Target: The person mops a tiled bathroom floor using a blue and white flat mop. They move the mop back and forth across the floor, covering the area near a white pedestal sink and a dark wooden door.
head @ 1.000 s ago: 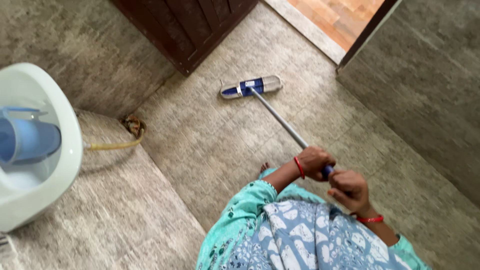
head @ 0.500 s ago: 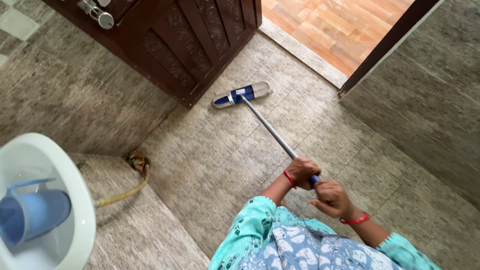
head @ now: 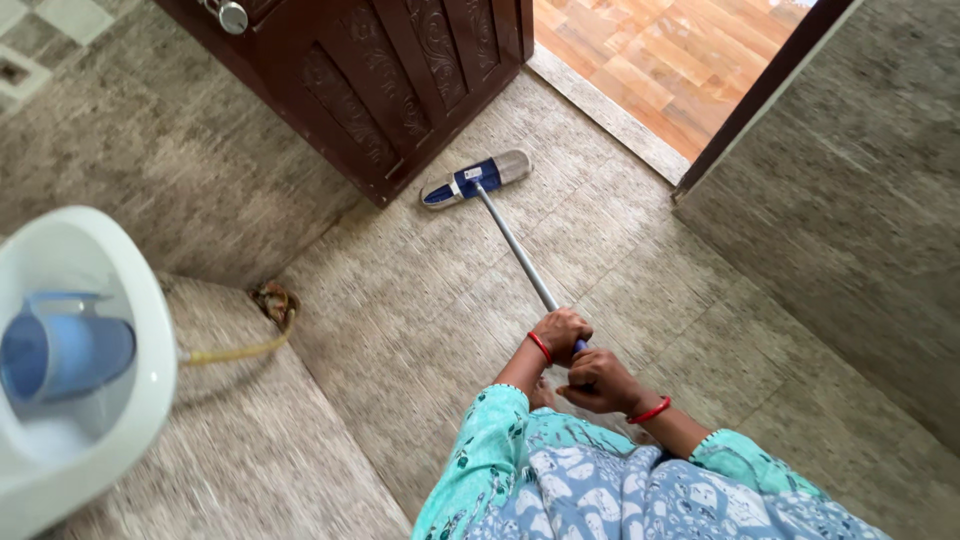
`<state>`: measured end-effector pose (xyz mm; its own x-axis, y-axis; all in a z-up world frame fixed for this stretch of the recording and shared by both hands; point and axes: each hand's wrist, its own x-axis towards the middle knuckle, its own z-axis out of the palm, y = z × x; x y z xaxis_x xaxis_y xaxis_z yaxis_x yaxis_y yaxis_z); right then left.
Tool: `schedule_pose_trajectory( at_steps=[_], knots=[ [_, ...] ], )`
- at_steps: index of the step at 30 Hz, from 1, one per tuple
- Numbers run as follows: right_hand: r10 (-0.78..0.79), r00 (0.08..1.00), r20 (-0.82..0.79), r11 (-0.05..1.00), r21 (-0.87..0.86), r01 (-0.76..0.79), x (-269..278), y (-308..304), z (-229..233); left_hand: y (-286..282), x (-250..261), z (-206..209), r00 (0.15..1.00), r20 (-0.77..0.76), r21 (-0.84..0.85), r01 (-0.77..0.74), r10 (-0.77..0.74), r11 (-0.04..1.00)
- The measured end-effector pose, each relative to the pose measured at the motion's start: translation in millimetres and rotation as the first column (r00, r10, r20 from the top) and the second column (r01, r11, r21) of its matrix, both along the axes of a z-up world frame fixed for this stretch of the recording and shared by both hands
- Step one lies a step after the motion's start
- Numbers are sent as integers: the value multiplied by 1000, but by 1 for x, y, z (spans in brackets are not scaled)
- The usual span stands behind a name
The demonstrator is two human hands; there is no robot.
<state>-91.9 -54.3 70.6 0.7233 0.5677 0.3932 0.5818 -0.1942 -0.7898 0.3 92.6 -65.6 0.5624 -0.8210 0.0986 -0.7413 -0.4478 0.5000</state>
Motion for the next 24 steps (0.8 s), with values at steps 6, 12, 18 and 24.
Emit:
schedule_pose_trajectory(
  at_steps=[6,12,18,24],
  knots=[
    [21,992,-127,995,94,-9,-77,-102,29,-92,-98,51,991,-56,-36,-126,123,991],
    [141,971,-193,959,270,-85,-117,-185,95,-167,-146,109,976,-103,-25,-196,192,980],
    [176,970,-170,900,426,-89,-109,-187,117,-181,-150,143,980,-46,-202,-200,195,959],
    [175,983,-62,873,472,-125,-78,-159,118,-152,-122,136,991,-16,-289,-129,130,949]
  ],
)
